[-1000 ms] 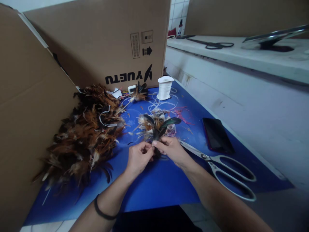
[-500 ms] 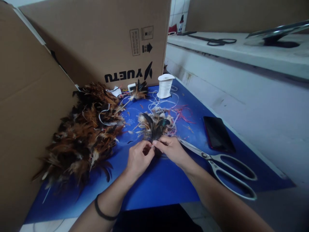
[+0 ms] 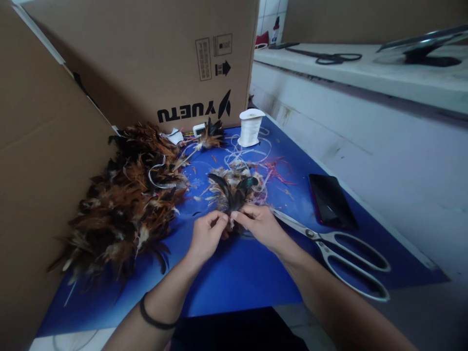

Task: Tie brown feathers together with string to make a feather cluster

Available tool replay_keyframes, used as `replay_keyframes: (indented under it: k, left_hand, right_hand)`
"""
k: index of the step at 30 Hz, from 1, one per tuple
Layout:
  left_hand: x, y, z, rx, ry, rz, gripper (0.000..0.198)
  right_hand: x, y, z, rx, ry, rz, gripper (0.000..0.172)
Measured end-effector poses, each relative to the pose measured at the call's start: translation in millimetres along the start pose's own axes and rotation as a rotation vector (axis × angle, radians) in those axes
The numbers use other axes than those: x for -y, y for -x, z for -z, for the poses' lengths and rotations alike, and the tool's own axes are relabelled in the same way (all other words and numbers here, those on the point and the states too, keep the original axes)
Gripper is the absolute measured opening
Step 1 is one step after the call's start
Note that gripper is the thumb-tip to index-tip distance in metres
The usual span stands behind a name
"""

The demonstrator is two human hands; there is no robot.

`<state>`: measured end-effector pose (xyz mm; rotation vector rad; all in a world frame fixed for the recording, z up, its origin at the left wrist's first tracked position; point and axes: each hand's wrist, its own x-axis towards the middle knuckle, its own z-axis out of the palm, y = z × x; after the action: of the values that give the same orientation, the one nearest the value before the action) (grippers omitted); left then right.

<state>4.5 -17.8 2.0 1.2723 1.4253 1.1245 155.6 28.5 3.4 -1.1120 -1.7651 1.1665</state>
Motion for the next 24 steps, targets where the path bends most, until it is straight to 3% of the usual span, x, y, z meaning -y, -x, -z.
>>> replay_keyframes:
  k: [4,6,10,18,24]
  left_hand:
    - [-3.1,-1.0,-1.2,0.131,0.278,0.255,0.033]
    - [-4.7,-0.2,-1.2,0.195,0.352,0.316,0.035]
    - [-5.1,1.4,-0.1,0.239,0.447,0.312,0.033]
    - [-3.8,0.3,0.4,0.15,0.465,0.255,0.028]
    - [-3.8,1.4,0.9,0.121,0.432,0.226,0.027]
  right_hand:
    - [2.0,0.7,0.6,-0.006,-0.073,-0.015,0.037]
    - [2.9,1.1,0.4,0.006,-0.109,-0.028,0.034]
    - [3.7,1.2,0.1,0.002,-0.157,-0.037,0.034]
    - [5.5,0.9,4.6,0.086,-0.094,-0.016,0.021]
    - [0.7,1.3,7.4,0.082,-0.053,-0.046,0.025]
